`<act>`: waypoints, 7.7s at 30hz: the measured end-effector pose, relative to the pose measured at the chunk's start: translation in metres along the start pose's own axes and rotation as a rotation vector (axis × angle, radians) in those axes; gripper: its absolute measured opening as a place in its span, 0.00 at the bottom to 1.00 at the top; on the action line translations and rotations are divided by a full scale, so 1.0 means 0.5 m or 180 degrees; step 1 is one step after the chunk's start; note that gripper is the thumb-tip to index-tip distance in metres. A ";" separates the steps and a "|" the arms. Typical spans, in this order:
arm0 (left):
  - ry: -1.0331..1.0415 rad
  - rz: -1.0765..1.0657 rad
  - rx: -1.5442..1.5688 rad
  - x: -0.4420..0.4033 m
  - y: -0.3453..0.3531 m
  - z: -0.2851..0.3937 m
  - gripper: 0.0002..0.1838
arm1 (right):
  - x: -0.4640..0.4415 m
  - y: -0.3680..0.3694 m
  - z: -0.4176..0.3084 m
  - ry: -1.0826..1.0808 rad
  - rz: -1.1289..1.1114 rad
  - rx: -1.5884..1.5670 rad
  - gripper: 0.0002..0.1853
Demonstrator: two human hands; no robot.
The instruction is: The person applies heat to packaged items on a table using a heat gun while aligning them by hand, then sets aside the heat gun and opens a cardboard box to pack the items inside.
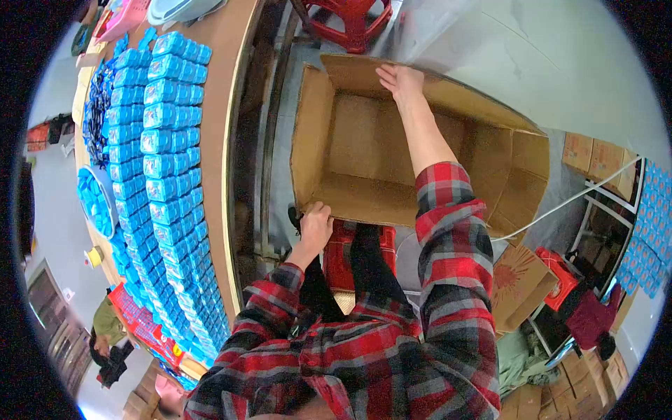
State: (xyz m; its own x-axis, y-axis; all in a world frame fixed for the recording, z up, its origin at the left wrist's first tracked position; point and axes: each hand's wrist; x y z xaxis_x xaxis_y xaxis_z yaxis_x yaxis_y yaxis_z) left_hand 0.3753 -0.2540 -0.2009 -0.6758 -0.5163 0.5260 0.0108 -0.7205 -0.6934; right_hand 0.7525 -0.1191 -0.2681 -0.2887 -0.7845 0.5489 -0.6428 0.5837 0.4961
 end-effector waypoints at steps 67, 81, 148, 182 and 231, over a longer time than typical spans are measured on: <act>-0.0695 0.0012 -0.0318 0.101 -0.088 -0.106 0.27 | 0.038 0.231 0.047 0.0415 -0.0369 0.1633 0.24; -0.0609 -0.0068 -0.0285 0.090 -0.097 -0.113 0.29 | 0.046 0.248 0.048 0.0385 -0.0689 0.1585 0.29; -0.2955 0.3809 0.4019 1.161 -0.063 -0.291 0.24 | 0.887 0.664 0.504 0.4379 -0.2656 0.0095 0.29; -0.0541 0.0296 0.4917 0.984 -0.085 -0.499 0.30 | 1.087 0.890 0.924 0.2823 -0.0679 -0.1104 0.26; -0.0260 0.1288 0.4090 0.256 -0.103 -0.032 0.20 | 0.390 0.376 0.369 0.2242 -0.0434 -0.0187 0.33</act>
State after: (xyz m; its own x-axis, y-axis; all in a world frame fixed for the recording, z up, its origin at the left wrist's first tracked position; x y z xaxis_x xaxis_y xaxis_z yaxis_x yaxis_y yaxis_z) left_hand 0.2762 -0.2757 -0.1056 -0.4162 -0.7874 0.4547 0.9046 -0.4094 0.1190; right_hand 0.4447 -0.2009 -0.1920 0.3304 -0.5411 0.7733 -0.5956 0.5161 0.6156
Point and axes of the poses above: each hand's wrist, its own x-axis away from the middle knuckle, its own y-axis out of the palm, z = x × y, and after that the axes turned 15 degrees about -z, right-handed
